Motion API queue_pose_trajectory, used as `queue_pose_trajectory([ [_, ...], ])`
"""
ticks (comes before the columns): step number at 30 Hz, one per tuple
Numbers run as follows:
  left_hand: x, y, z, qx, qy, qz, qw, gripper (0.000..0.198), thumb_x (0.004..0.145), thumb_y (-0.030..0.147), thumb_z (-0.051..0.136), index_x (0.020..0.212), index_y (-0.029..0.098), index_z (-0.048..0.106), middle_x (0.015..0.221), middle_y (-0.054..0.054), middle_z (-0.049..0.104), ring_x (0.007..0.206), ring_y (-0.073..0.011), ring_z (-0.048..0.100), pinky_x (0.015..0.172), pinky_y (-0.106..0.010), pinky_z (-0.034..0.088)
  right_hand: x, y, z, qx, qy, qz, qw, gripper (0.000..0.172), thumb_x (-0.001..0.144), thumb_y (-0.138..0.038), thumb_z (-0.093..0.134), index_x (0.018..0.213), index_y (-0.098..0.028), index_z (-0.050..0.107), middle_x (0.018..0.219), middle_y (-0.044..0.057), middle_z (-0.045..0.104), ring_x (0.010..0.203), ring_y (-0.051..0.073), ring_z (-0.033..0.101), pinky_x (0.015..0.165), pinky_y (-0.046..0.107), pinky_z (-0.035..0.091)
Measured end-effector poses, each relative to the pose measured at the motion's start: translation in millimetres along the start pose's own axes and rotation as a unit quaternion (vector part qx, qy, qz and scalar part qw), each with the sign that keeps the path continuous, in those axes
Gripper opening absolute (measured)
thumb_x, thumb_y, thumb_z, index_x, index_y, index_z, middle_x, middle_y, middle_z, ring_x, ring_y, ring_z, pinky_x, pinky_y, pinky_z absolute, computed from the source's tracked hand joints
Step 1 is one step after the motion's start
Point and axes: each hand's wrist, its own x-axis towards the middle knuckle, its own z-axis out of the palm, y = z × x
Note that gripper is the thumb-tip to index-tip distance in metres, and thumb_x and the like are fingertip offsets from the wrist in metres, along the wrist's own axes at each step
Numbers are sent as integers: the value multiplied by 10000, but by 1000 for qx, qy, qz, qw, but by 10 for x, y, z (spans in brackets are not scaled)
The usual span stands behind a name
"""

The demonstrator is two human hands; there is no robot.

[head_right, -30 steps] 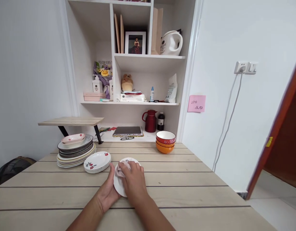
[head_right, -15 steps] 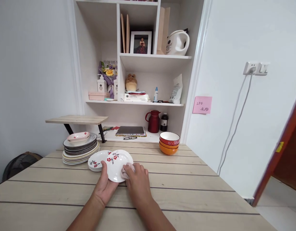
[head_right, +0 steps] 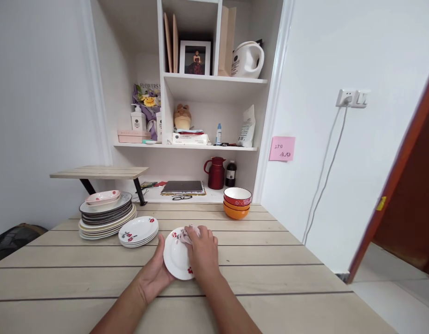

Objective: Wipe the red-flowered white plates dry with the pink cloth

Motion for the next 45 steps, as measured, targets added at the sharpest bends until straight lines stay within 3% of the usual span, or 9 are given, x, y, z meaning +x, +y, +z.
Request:
queue_pose_trajectory([
  [11, 14, 165, -126, -64, 170, 157, 971, 525, 906, 390, 534, 1336, 91, 494, 1021, -150, 731, 959, -259, 694, 1006, -418, 458, -178, -243, 38, 222, -114, -203, 947, 537, 792, -71, 514, 1237, -363, 584, 1199, 34, 575, 1097, 200, 514, 941, 350, 403],
  [18, 50, 149, -103, -83, 130, 217, 964, 459, 944, 303, 474, 1396, 222, 447, 1161, -106, 694, 1001, -209, 684, 1072, -393, 397, -25, -160, -38, 522, -38, 50, 851, 724, 819, -196, 510, 1471, -246, 199, 1207, 81, 607, 1027, 204, 617, 903, 369, 491],
  [23, 37, 107, -116, -71, 155, 215, 962, 514, 909, 297, 546, 1408, 265, 425, 1196, -87, 674, 1066, -234, 657, 1102, -466, 346, 29, 23, -18, 615, 114, 249, 740, 610, 769, -378, 656, 1332, -313, 432, 1232, 38, 599, 1023, 205, 608, 807, 302, 520],
  [26, 28, 89, -114, -67, 145, 204, 966, 493, 909, 322, 544, 1391, 273, 450, 1195, -82, 676, 1044, -229, 668, 1098, -451, 354, 22, 46, -63, 672, 54, 287, 681, 495, 757, -496, 671, 1197, -307, 546, 1084, 12, 662, 907, 181, 632, 678, 246, 518],
  [30, 8, 61, -40, -24, 111, 125, 986, 525, 895, 353, 562, 1380, 176, 465, 1189, -141, 671, 1073, -270, 652, 1076, -464, 376, -26, -73, -149, 736, -112, 217, 631, 484, 726, -471, 723, 1135, -250, 587, 964, 29, 712, 780, 176, 659, 582, 230, 504],
  [35, -16, 19, 117, 82, 142, 92, 982, 586, 865, 470, 575, 1340, 139, 491, 1252, -174, 630, 1195, -301, 567, 1069, -469, 372, -2, -75, -55, 740, -86, 268, 611, 478, 586, -167, 761, 1037, -165, 602, 839, 58, 736, 717, 206, 686, 655, 302, 555],
  [38, 14, -10, 126, 232, 197, 138, 943, 612, 842, 548, 566, 1333, 191, 492, 1328, -144, 579, 1270, -288, 494, 1099, -441, 327, 53, 14, 10, 737, -24, 333, 588, 482, 565, -110, 668, 1033, -189, 585, 728, 18, 717, 599, 200, 666, 548, 300, 544],
  [41, 68, -25, 48, 392, 255, 240, 851, 637, 813, 472, 643, 1363, 212, 455, 1395, -119, 513, 1328, -265, 416, 1137, -391, 258, 80, 42, -16, 745, 12, 328, 581, 540, 545, -92, 614, 1069, -210, 566, 695, -4, 704, 573, 197, 657, 511, 284, 530],
  [45, 112, -30, -80, 482, 246, 273, 795, 621, 888, 481, 508, 1427, 207, 363, 1450, -134, 430, 1351, -264, 378, 1135, -417, 268, 88, 16, -89, 740, 39, 323, 589, 582, 522, -94, 588, 1090, -213, 551, 702, -3, 705, 576, 199, 655, 489, 267, 516],
])
